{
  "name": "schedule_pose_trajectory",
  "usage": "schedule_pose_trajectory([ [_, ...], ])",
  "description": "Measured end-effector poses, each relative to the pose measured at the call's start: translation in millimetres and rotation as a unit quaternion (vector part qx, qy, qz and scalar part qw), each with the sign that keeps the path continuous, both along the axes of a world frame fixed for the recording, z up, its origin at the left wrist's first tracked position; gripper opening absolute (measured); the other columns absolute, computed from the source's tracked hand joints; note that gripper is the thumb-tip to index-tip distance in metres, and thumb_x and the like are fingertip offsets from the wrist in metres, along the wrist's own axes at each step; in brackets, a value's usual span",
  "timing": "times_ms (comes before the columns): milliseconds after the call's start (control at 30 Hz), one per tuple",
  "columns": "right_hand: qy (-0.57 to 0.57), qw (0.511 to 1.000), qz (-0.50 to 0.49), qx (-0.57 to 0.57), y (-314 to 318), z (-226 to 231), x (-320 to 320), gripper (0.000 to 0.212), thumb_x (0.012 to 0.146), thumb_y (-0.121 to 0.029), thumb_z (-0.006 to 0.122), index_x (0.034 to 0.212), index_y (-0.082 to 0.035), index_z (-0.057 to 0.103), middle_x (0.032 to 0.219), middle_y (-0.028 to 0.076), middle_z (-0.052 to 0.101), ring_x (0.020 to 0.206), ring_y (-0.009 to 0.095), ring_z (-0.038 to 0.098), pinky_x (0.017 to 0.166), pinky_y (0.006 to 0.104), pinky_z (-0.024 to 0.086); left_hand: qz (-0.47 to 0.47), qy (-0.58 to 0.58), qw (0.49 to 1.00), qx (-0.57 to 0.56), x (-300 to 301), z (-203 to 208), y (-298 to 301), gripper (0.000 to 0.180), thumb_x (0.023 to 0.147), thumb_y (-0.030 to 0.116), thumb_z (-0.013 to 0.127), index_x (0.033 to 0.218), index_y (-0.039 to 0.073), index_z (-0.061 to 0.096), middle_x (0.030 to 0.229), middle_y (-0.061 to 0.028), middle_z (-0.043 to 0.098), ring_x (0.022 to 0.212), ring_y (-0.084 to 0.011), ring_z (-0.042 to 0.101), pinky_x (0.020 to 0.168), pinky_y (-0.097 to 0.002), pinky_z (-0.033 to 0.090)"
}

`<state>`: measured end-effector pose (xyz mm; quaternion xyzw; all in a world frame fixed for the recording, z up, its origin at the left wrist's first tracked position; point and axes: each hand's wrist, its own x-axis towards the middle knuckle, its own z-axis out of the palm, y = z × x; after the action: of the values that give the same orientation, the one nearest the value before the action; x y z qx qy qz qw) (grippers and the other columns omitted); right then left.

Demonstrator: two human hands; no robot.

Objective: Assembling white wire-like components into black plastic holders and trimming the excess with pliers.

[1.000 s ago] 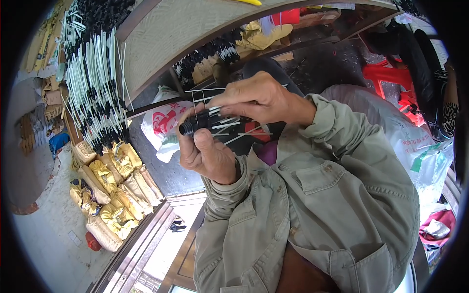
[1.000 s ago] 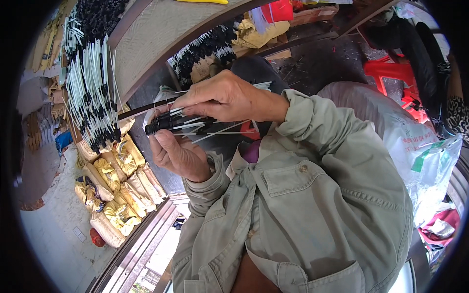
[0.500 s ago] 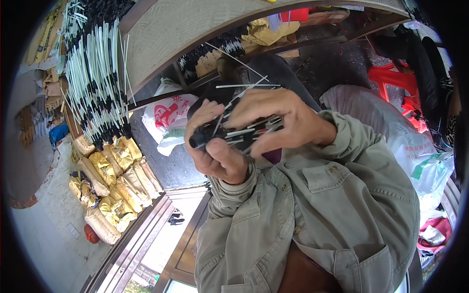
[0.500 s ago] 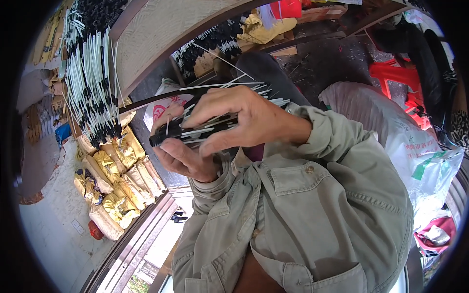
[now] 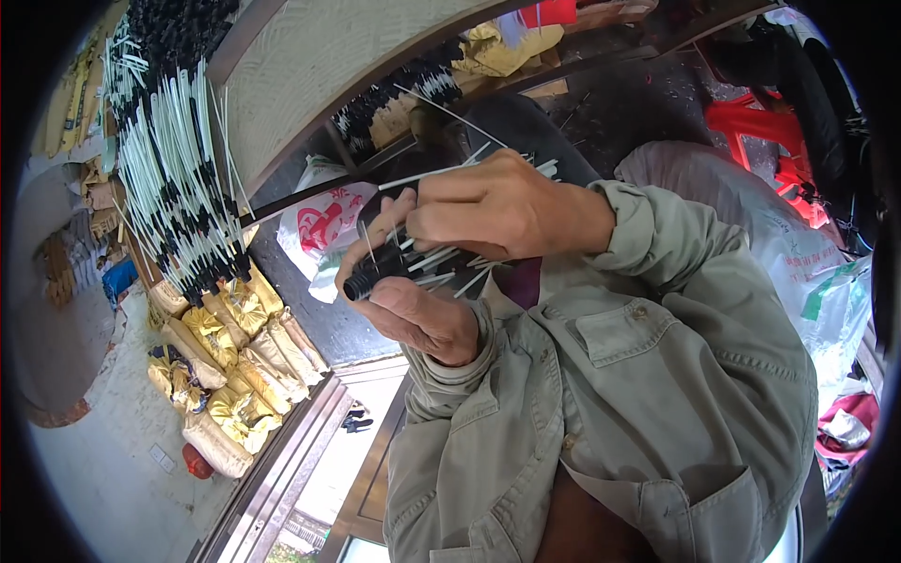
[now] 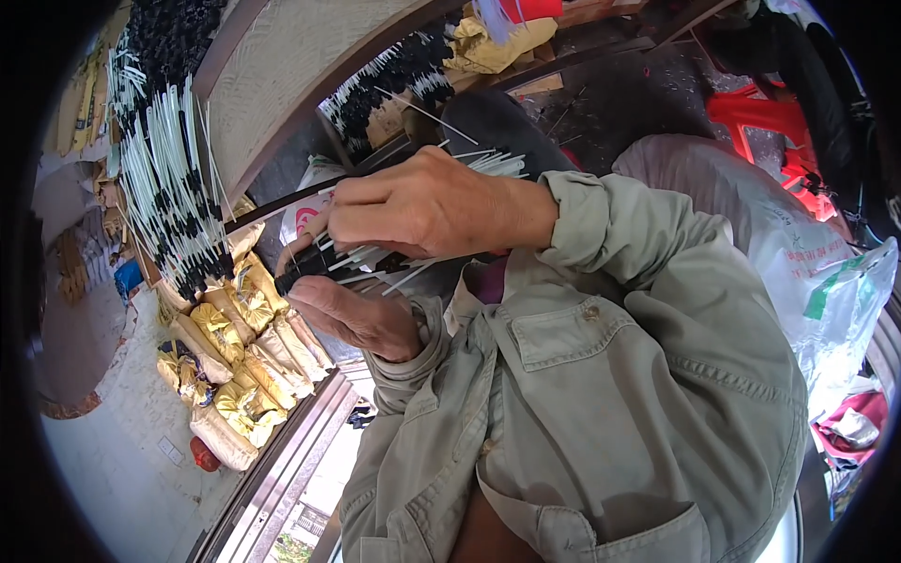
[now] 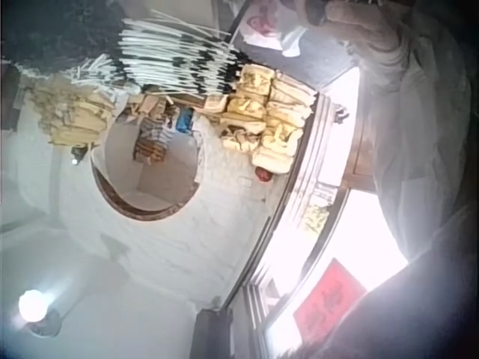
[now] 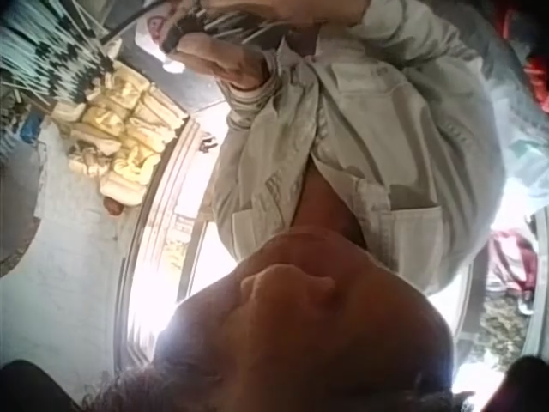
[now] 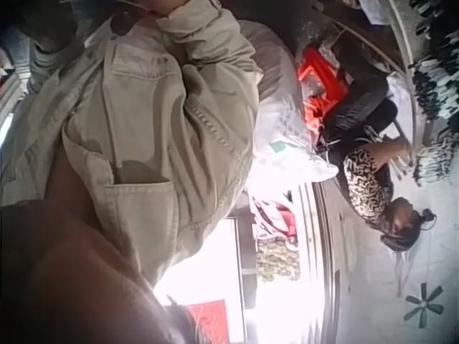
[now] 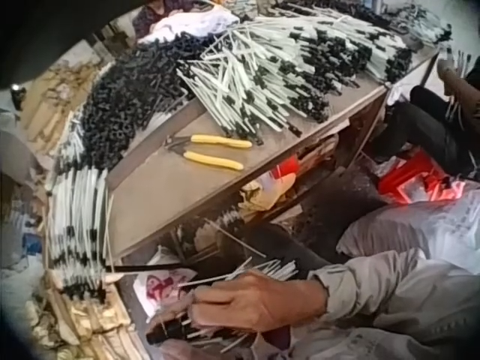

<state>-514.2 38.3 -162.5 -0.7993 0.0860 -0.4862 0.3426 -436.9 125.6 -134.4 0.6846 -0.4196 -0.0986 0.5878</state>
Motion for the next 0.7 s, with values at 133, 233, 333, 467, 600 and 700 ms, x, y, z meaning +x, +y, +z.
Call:
schedule_pose_trajectory([
  [133,-0.004,0.999,0.04,0.001,-2,2,-3,0.01,0.069,-0.004,0.06,0.077,-0.003,0.053,0.068,0.006,0.046,0.052,0.019,0.052,0.042,0.0283,0.041,0.016,0.023,1.0,-0.007,-7,2,-2,0.049,0.094,0.041,0.024,0.105,-0.006,0.035,0.101,-0.0256,0.054,0.093,-0.0312,0.057,0.087,-0.0424,0.043],
  [233,0.025,0.996,0.083,-0.006,-9,4,-10,0.013,0.072,-0.003,0.056,0.081,-0.006,0.049,0.095,0.005,0.057,0.063,0.022,0.059,0.047,0.0303,0.046,-0.028,0.004,1.0,-0.01,-5,3,0,0.04,0.092,0.033,0.032,0.105,-0.005,0.035,0.1,-0.0255,0.054,0.094,-0.032,0.057,0.089,-0.0443,0.042],
  [333,0.022,0.992,0.118,-0.027,-14,6,-15,0.015,0.068,-0.004,0.061,0.082,-0.002,0.055,0.071,0.008,0.048,0.054,0.021,0.053,0.045,0.0286,0.043,-0.09,-0.026,0.995,-0.021,-3,6,-1,0.031,0.088,0.02,0.044,0.105,-0.004,0.034,0.1,-0.0252,0.054,0.095,-0.0332,0.057,0.092,-0.0472,0.039],
  [467,0.042,0.989,0.14,-0.003,-12,13,-28,0.017,0.069,-0.004,0.062,0.085,-0.002,0.056,0.075,0.01,0.052,0.057,0.024,0.055,0.048,0.0304,0.044,-0.146,0.049,0.982,-0.11,-1,-5,-7,0.023,0.083,0.008,0.045,0.1,-0.002,0.034,0.098,-0.0251,0.054,0.097,-0.0353,0.056,0.096,-0.0505,0.035],
  [600,0.062,0.987,0.138,0.055,-9,20,-41,0.018,0.074,-0.004,0.065,0.088,0.001,0.054,0.085,0.011,0.058,0.063,0.025,0.059,0.056,0.0319,0.048,-0.201,0.061,0.969,-0.13,-3,-3,-6,0.02,0.082,0.004,0.047,0.097,-0.003,0.035,0.097,-0.0246,0.054,0.098,-0.0341,0.056,0.095,-0.0511,0.035],
  [700,0.063,0.896,0.212,0.384,-3,32,-52,0.021,0.076,-0.004,0.065,0.09,-0.001,0.051,0.087,0.005,0.055,0.088,0.012,0.054,0.073,0.0263,0.044,-0.185,0.08,0.97,-0.138,-4,-3,-5,0.019,0.081,0.002,0.047,0.096,-0.003,0.036,0.096,-0.0245,0.055,0.096,-0.033,0.057,0.095,-0.0507,0.036],
])
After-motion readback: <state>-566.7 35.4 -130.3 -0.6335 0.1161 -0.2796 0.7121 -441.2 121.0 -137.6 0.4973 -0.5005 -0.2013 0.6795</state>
